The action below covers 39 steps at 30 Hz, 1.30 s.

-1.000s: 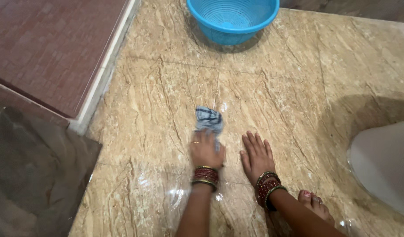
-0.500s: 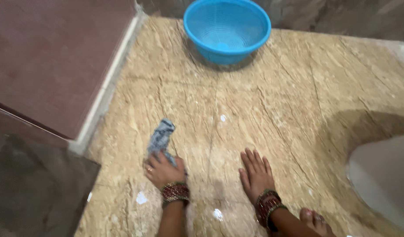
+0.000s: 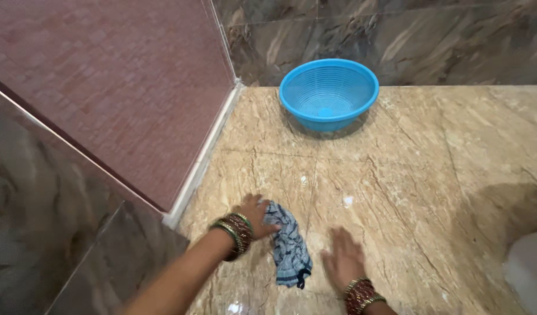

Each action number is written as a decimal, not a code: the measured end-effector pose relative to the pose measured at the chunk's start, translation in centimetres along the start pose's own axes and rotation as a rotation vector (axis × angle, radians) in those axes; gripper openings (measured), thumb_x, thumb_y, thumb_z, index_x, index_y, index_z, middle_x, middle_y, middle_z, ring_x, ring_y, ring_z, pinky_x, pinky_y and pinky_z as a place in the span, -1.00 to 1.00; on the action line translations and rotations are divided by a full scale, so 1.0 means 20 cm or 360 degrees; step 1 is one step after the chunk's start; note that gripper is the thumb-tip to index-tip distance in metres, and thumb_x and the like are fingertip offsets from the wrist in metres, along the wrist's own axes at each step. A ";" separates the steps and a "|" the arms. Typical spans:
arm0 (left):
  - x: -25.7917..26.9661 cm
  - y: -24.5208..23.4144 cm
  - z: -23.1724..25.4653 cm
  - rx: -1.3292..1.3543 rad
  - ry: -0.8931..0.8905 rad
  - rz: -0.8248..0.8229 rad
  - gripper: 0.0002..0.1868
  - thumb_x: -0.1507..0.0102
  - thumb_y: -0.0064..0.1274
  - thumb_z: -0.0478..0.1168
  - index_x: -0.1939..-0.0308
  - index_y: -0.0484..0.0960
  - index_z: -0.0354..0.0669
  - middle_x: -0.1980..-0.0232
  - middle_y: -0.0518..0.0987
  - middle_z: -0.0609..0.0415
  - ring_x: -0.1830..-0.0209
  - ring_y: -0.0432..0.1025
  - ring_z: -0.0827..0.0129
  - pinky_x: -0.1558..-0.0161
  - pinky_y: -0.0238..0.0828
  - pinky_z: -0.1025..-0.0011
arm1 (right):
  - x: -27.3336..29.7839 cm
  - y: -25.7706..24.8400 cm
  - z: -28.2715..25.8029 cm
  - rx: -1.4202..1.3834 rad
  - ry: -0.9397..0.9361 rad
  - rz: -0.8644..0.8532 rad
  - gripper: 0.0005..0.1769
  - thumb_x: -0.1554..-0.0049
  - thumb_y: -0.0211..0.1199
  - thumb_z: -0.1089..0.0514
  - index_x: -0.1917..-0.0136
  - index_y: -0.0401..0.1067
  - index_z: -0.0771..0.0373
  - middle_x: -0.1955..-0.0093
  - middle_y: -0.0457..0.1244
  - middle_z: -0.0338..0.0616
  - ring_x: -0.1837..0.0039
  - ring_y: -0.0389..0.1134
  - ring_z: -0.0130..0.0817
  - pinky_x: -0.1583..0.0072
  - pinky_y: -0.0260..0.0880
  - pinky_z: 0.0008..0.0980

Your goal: The person wipes the tiled bathroom floor by hand using a damp cloth, moving across the surface while the floor is wet.

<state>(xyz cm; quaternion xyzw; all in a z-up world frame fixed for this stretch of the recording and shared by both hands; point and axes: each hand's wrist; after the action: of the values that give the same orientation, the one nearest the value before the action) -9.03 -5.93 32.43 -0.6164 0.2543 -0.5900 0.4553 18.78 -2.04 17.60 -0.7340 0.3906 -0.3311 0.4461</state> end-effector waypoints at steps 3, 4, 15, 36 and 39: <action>0.27 -0.26 -0.12 -0.0239 0.0084 -0.0022 -0.07 -0.26 0.00 0.32 -0.54 0.09 -0.10 -0.64 -0.02 -0.09 -0.65 -0.13 0.10 -0.52 -0.04 0.09 | 0.03 -0.09 -0.33 -0.0033 -0.0355 -0.0224 -0.10 -0.20 0.11 -0.33 -0.65 -0.19 -0.16 -0.70 -0.36 0.04 -0.70 -0.39 -0.02 -0.59 -0.42 0.05; 0.35 -0.31 -0.15 -0.0258 0.0052 -0.0054 -0.09 -0.26 0.00 0.29 -0.52 0.12 -0.11 -0.63 0.02 -0.08 -0.63 -0.06 0.14 -0.51 0.02 0.13 | 0.06 -0.12 -0.43 0.0017 -0.0381 -0.0371 -0.07 -0.20 0.12 -0.33 -0.66 -0.23 -0.17 -0.71 -0.41 0.02 -0.71 -0.45 0.00 -0.59 -0.46 0.09; 0.45 -0.05 -0.41 -0.0093 0.0078 0.0191 -0.02 -0.20 0.16 0.13 -0.56 0.01 -0.07 -0.59 -0.05 -0.11 -0.61 -0.20 0.00 -0.49 -0.14 0.09 | -0.37 0.08 -0.47 0.0308 -0.0716 -0.0299 -0.23 -0.19 0.15 -0.20 -0.60 0.03 -0.16 -0.71 -0.29 -0.16 -0.69 -0.36 0.08 -0.57 -0.24 0.16; -0.87 0.34 -0.03 0.0058 0.1004 0.0082 0.23 -0.15 -0.35 0.66 -0.61 -0.29 -0.03 -0.69 -0.39 0.03 -0.65 -0.67 0.10 -0.48 -0.87 -0.14 | -0.75 -1.07 -0.05 0.0941 -0.0558 -0.1677 -0.35 -0.30 0.14 -0.19 -0.55 0.11 0.01 -0.63 -0.12 -0.04 -0.50 0.13 -0.04 -0.43 0.15 0.00; -0.93 0.30 -0.04 -0.0010 0.0978 -0.0138 0.22 -0.15 -0.32 0.63 -0.62 -0.32 0.01 -0.69 -0.49 0.08 -0.64 -0.72 0.14 -0.49 -0.86 -0.10 | -0.49 -1.17 0.08 0.0738 0.0165 -0.1628 -0.37 -0.25 0.03 -0.16 -0.53 0.11 -0.02 -0.54 0.11 -0.22 -0.46 0.26 -0.28 -0.50 0.22 -0.17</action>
<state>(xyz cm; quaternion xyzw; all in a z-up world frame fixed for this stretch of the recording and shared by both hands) -11.75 6.95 18.02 -0.4209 0.3553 -0.7668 0.3295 22.04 14.08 37.02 -0.6954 -0.0764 -0.6180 0.3586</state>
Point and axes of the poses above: each hand's wrist, its own x-axis away from the middle knuckle, its own y-axis out of the palm, z = x × y
